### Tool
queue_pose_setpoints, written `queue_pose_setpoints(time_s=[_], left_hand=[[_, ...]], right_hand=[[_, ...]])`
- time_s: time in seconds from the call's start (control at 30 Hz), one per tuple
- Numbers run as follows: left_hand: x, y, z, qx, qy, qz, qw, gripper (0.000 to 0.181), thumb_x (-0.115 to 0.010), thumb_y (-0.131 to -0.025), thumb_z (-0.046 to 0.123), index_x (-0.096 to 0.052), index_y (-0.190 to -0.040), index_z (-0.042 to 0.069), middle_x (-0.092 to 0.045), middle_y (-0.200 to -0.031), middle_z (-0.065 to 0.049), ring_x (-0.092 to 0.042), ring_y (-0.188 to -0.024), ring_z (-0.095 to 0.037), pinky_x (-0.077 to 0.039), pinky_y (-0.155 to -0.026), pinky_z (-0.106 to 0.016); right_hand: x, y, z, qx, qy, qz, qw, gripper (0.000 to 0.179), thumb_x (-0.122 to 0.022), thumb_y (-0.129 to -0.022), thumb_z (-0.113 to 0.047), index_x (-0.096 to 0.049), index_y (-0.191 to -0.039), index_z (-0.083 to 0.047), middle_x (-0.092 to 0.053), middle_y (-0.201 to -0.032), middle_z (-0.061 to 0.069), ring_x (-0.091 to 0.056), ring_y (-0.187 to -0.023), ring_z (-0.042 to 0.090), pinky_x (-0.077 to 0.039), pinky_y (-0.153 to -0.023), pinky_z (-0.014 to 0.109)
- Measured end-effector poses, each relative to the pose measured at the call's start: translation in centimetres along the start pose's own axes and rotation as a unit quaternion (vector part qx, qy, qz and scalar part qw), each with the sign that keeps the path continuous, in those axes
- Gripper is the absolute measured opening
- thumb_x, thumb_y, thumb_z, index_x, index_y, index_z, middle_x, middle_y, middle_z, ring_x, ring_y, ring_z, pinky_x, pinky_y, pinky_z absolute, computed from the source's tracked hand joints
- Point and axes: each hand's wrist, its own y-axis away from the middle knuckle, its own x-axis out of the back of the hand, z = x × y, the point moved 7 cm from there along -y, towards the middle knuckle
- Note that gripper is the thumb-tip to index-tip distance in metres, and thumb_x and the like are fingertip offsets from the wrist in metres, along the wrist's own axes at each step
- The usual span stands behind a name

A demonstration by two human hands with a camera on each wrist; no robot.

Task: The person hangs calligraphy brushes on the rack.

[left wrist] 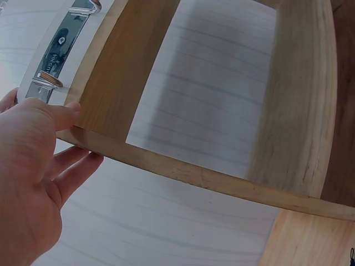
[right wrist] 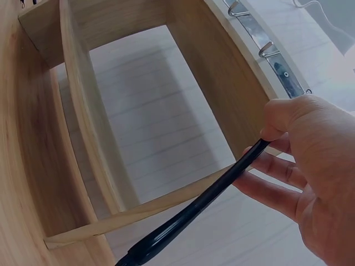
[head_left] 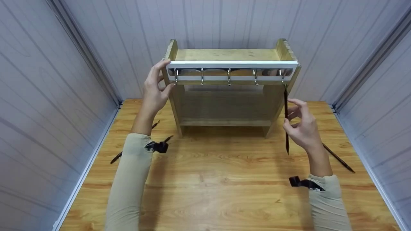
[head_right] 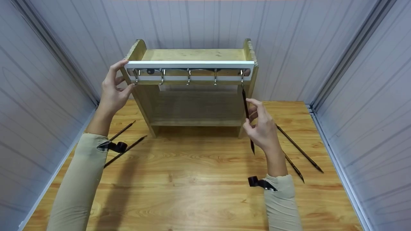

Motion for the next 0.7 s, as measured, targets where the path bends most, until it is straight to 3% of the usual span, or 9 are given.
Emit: queue_pose_setpoints(time_s=[0.23, 0.7], left_hand=[[0.02, -0.01, 0.18, -0.013, -0.009, 0.000, 0.9999, 0.065, -0.072, -0.098, -0.015, -0.057, -0.158, 0.004, -0.048, -0.174, -0.023, -0.050, -0.163, -0.037, -0.059, -0.127, -0.047], [-0.01, -0.01, 0.20, -0.019, -0.011, 0.001, 0.9997, 0.066, -0.070, -0.098, -0.017, -0.056, -0.159, 0.004, -0.049, -0.174, -0.022, -0.052, -0.162, -0.034, -0.062, -0.124, -0.045]], right_hand=[[-0.11, 0.15, 0.49, -0.012, 0.002, 0.004, 0.9999, 0.068, -0.068, -0.088, 0.024, -0.056, -0.152, 0.002, -0.069, -0.105, 0.023, -0.062, -0.092, -0.011, -0.050, -0.060, -0.001], [0.19, 0.07, 0.54, -0.028, -0.002, 0.010, 0.9995, 0.067, -0.068, -0.091, 0.021, -0.058, -0.153, 0.000, -0.069, -0.104, 0.022, -0.064, -0.092, -0.013, -0.051, -0.058, 0.001]])
